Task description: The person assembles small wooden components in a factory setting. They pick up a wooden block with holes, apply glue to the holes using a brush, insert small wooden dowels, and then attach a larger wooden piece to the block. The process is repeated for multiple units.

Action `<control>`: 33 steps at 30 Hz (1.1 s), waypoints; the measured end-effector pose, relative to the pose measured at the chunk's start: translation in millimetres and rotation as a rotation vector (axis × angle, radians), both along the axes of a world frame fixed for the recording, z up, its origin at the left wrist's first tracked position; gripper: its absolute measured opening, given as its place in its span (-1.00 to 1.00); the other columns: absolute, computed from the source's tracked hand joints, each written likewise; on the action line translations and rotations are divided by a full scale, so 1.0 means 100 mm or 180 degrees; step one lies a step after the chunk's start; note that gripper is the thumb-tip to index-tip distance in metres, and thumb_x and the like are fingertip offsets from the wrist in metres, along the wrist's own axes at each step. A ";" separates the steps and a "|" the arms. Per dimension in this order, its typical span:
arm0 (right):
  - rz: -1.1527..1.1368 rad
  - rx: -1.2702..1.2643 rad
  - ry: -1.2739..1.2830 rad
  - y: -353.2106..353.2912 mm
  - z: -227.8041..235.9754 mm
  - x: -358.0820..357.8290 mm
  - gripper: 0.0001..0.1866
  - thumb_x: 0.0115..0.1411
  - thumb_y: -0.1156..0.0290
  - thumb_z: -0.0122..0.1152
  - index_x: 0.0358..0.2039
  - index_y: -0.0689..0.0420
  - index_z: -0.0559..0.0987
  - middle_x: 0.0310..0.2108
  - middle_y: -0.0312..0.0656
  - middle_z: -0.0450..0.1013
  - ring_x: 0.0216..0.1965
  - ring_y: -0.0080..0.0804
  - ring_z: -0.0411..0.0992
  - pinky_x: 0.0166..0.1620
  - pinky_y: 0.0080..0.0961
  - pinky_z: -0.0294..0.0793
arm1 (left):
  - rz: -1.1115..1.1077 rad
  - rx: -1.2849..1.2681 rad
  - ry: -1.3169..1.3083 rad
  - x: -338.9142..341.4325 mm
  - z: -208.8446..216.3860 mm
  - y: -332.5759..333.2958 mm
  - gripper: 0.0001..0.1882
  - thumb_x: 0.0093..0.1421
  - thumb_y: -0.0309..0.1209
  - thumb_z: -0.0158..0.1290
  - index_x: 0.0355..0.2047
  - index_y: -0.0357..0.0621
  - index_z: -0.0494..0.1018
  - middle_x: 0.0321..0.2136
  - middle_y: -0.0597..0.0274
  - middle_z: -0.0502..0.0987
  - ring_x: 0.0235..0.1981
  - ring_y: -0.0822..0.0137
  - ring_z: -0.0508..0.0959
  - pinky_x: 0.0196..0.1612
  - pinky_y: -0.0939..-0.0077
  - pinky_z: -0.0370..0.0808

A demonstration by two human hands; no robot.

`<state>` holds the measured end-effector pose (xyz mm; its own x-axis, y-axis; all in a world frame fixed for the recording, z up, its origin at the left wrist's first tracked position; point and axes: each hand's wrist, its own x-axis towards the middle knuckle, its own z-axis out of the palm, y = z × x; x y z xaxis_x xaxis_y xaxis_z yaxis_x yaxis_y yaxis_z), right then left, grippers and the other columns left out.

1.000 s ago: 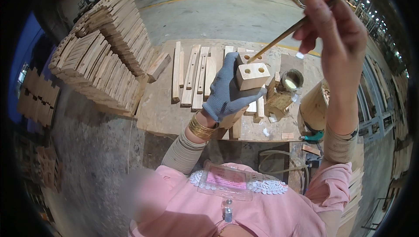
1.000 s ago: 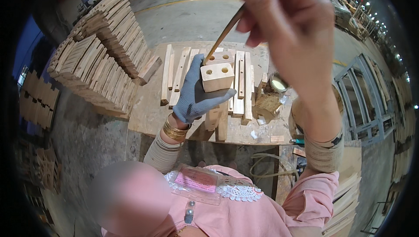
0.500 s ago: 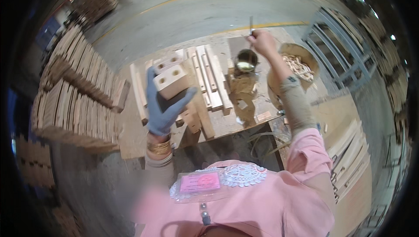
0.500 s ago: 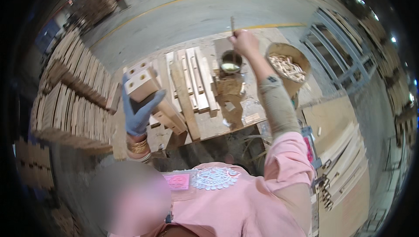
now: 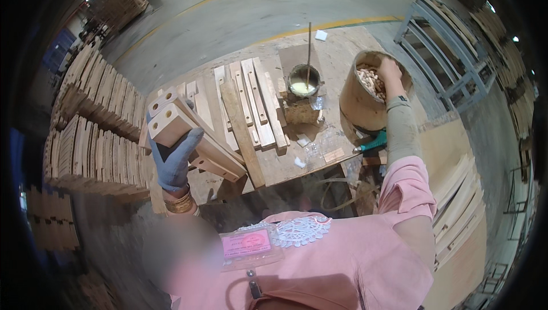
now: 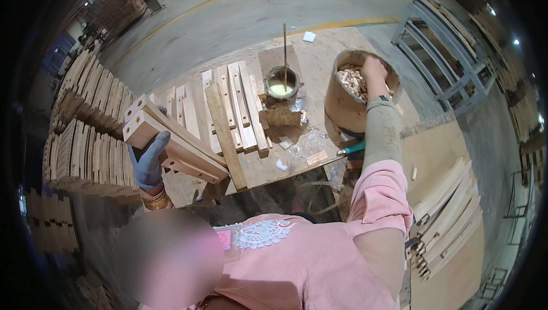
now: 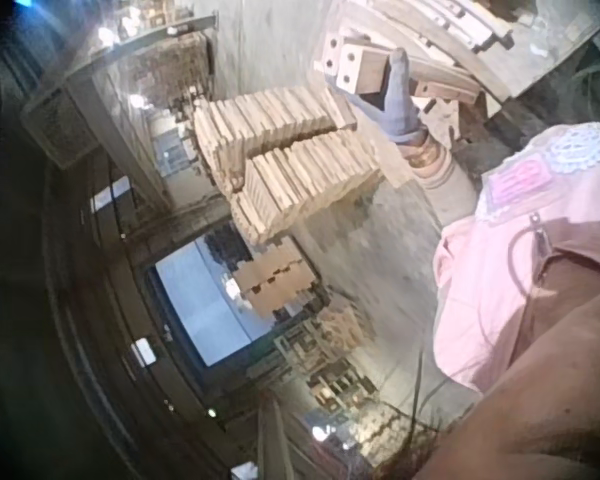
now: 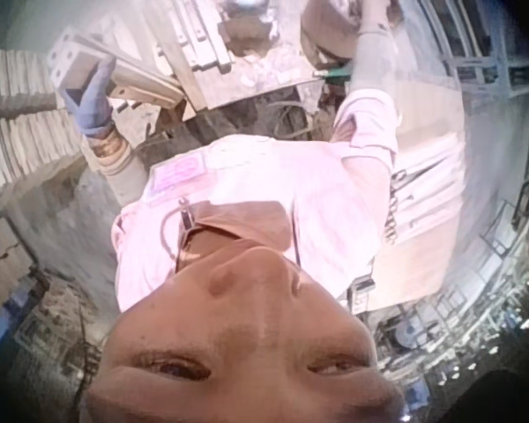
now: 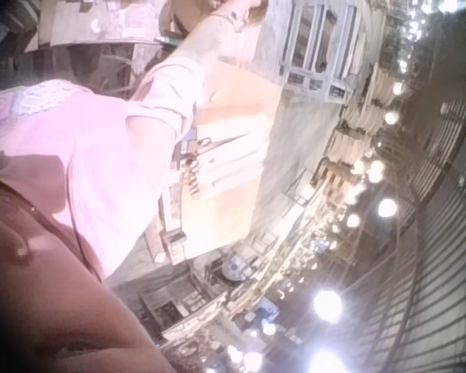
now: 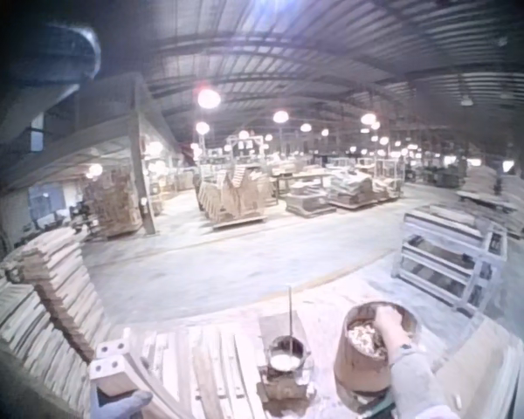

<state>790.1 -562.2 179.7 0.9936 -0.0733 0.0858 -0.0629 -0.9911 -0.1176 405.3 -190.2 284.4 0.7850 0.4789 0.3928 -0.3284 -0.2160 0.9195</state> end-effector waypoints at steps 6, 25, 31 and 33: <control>0.0130 -0.0139 0.0073 0.04 -0.10 0.09 -0.72 0.14 0.39 -0.09 -0.16 0.12 0.50 -0.08 -0.01 0.41 -0.01 -0.08 0.37 -0.04 -0.19 0.40 | 0.0001 -0.0089 -0.0009 -0.07 0.02 -0.03 -0.33 -0.14 -0.64 0.20 0.02 -0.25 0.21 -0.15 0.14 0.43 -0.15 0.38 0.44 -0.11 0.52 0.44; 0.4788 0.3422 -0.0064 2.65 2.02 -2.71 -0.88 0.03 0.62 0.20 -0.39 0.24 0.47 -0.62 -0.31 0.43 -0.53 -0.69 0.37 -0.40 -0.71 0.38 | -0.0414 0.0027 -0.0568 -0.10 -0.08 0.02 -0.26 -0.18 -0.57 0.30 0.00 -0.12 0.14 -0.12 0.26 0.35 -0.11 0.43 0.39 -0.06 0.53 0.41; 0.4923 0.2832 -0.0301 2.75 2.06 -2.77 -0.88 0.00 0.62 0.20 -0.41 0.23 0.45 -0.64 -0.24 0.42 -0.57 -0.57 0.39 -0.42 -0.62 0.39 | -0.0720 -0.0361 -0.1024 -0.12 -0.13 0.05 -0.33 -0.12 -0.55 0.27 -0.03 -0.10 0.14 -0.14 0.25 0.35 -0.14 0.44 0.40 -0.06 0.52 0.41; 0.5077 0.2486 -0.0572 2.74 2.09 -2.81 -0.87 -0.01 0.61 0.20 -0.41 0.23 0.44 -0.64 -0.21 0.42 -0.57 -0.49 0.40 -0.43 -0.60 0.39 | -0.0896 -0.1174 -0.0481 -0.12 -0.10 0.09 -0.36 -0.09 -0.52 0.25 -0.05 -0.09 0.13 -0.16 0.25 0.35 -0.15 0.43 0.40 -0.07 0.52 0.41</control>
